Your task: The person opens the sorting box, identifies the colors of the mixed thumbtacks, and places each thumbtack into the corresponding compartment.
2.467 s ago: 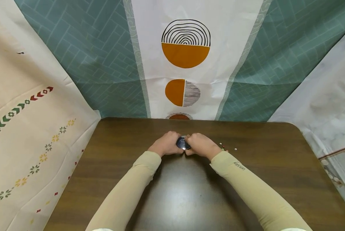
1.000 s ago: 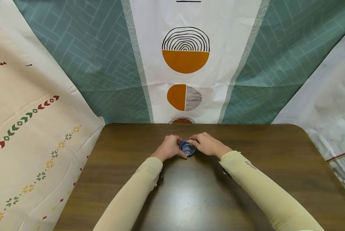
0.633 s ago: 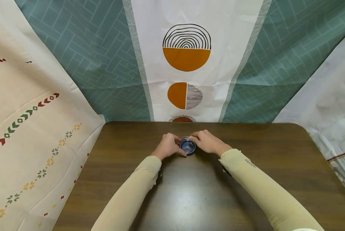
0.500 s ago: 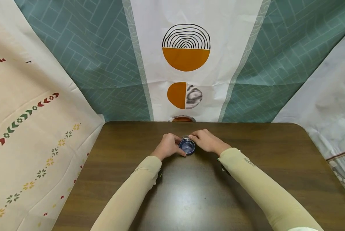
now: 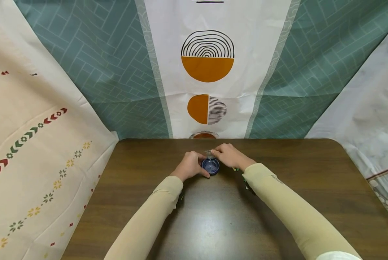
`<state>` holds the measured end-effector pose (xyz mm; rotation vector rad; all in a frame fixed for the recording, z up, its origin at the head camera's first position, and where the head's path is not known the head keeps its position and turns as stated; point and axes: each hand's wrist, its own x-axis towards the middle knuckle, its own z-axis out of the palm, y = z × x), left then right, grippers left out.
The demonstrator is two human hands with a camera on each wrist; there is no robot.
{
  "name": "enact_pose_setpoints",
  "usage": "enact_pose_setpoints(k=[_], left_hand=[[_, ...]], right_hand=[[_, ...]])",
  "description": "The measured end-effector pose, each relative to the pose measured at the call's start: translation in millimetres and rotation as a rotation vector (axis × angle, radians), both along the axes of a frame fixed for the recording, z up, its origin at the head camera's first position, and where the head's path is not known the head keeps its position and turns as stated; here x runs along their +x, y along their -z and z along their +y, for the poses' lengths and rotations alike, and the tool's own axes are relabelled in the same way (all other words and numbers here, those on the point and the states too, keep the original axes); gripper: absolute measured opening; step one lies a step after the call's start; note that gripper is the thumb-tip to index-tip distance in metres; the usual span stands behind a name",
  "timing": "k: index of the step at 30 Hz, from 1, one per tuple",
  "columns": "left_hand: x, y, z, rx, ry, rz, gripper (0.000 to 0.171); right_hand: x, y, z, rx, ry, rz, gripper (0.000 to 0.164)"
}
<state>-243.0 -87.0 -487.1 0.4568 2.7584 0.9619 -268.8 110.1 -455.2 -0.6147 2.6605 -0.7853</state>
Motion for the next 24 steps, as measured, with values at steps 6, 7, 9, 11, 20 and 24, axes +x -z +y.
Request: enact_pose_setpoints(k=[6, 7, 9, 11, 20, 24], left_hand=[[1.8, -3.5, 1.4, -0.011, 0.014, 0.013, 0.073], [2.1, -4.0, 1.8, -0.015, 0.016, 0.019, 0.073], [2.6, -4.7, 2.6, -0.013, 0.015, 0.031, 0.074], [3.3, -4.6, 3.3, -0.007, 0.013, 0.033, 0.073], [4.6, 2.9, 3.2, -0.01, -0.005, 0.006, 0.071], [3.5, 1.2, 3.5, -0.037, -0.004, -0.008, 0.071]], right_hand=[[-3.3, -1.9, 0.3, -0.022, 0.043, -0.062, 0.043], [-3.6, -2.7, 0.3, -0.027, 0.051, -0.071, 0.044], [-3.7, -4.3, 0.1, -0.035, 0.067, -0.078, 0.045], [-3.5, -5.7, -0.4, -0.033, 0.08, -0.08, 0.046], [-4.0, -7.4, -2.4, -0.012, 0.05, -0.12, 0.046], [-5.9, -12.6, 3.6, 0.024, 0.025, -0.069, 0.042]])
